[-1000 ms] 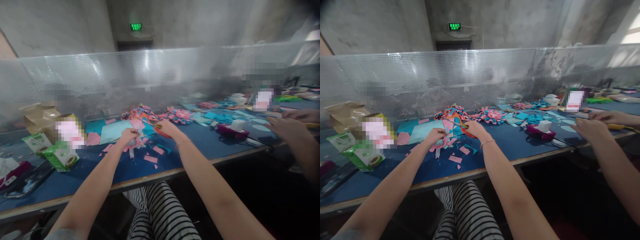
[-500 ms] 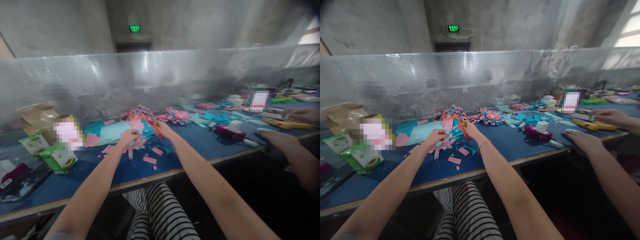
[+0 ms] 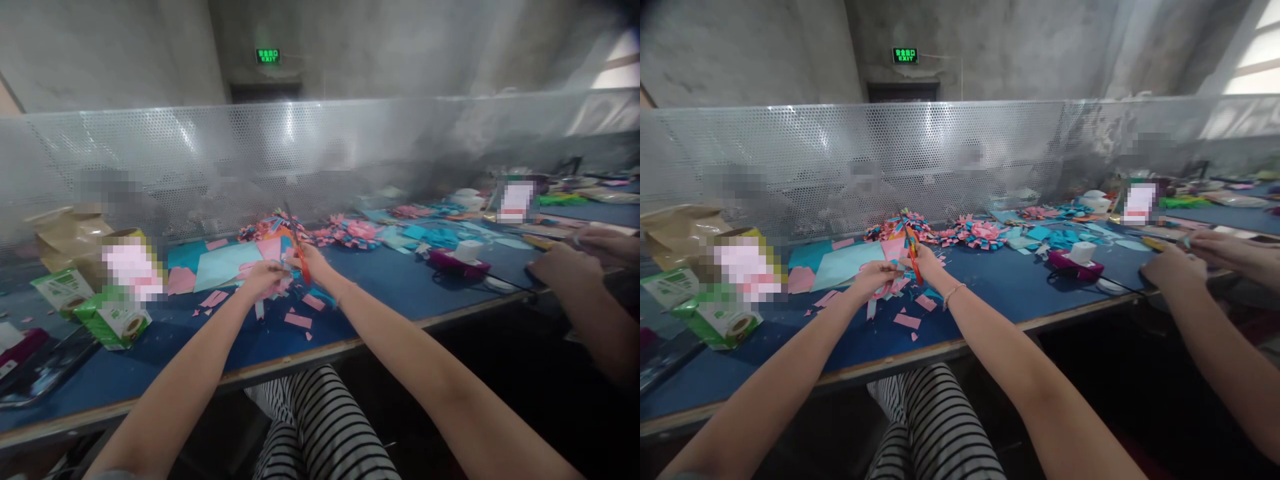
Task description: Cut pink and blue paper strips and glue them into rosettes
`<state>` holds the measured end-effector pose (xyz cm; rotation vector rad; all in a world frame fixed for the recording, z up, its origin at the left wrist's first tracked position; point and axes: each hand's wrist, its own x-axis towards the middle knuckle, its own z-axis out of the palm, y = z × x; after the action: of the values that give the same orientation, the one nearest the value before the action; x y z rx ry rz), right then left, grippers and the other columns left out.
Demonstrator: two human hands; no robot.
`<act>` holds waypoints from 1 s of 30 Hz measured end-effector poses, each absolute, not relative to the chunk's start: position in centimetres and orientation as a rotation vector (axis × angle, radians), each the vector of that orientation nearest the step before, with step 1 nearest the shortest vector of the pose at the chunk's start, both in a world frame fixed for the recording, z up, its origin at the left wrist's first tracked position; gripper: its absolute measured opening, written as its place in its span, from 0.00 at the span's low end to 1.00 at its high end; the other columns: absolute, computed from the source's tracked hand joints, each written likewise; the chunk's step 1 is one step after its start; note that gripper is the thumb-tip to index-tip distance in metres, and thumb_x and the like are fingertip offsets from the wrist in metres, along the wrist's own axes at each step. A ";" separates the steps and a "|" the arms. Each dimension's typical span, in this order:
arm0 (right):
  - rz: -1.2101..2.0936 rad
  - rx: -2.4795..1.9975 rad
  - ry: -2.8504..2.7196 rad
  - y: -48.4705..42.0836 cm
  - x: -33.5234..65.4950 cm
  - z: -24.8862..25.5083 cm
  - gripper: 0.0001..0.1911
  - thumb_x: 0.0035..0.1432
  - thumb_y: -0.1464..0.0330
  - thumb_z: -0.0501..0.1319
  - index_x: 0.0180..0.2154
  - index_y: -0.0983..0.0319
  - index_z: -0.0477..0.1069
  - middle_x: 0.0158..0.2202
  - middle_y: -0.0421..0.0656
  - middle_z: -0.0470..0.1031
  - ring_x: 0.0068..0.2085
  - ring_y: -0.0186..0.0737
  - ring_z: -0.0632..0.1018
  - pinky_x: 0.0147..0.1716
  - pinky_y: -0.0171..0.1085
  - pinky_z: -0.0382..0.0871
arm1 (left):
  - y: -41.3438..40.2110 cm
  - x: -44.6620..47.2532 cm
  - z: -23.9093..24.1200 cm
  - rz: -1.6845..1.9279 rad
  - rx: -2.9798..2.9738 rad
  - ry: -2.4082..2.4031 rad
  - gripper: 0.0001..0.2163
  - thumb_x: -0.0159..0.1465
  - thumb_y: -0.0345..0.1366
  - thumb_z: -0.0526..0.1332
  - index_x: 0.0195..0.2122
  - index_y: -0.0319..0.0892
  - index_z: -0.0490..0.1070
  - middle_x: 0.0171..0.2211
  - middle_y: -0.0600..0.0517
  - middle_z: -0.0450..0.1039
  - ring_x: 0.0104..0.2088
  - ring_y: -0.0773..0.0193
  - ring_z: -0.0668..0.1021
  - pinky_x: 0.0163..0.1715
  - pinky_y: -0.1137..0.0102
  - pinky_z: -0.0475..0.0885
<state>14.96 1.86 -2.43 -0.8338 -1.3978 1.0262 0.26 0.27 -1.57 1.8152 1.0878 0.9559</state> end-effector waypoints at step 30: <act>0.866 -0.859 -1.415 1.4 15.2 -1.7 0.21 0.31 0.63 0.67 0.23 0.62 0.56 0.19 0.32 0.58 0.20 0.26 0.61 0.21 0.30 0.57 | -0.5 0.2 -0.8 0.913 1.798 0.865 0.11 0.43 0.38 0.64 0.22 0.37 0.66 0.21 0.56 0.63 0.22 0.73 0.64 0.23 0.75 0.60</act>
<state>15.15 1.42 -1.65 -0.8586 -1.4146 0.8655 0.19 -0.49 -0.80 1.7984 0.8646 0.9129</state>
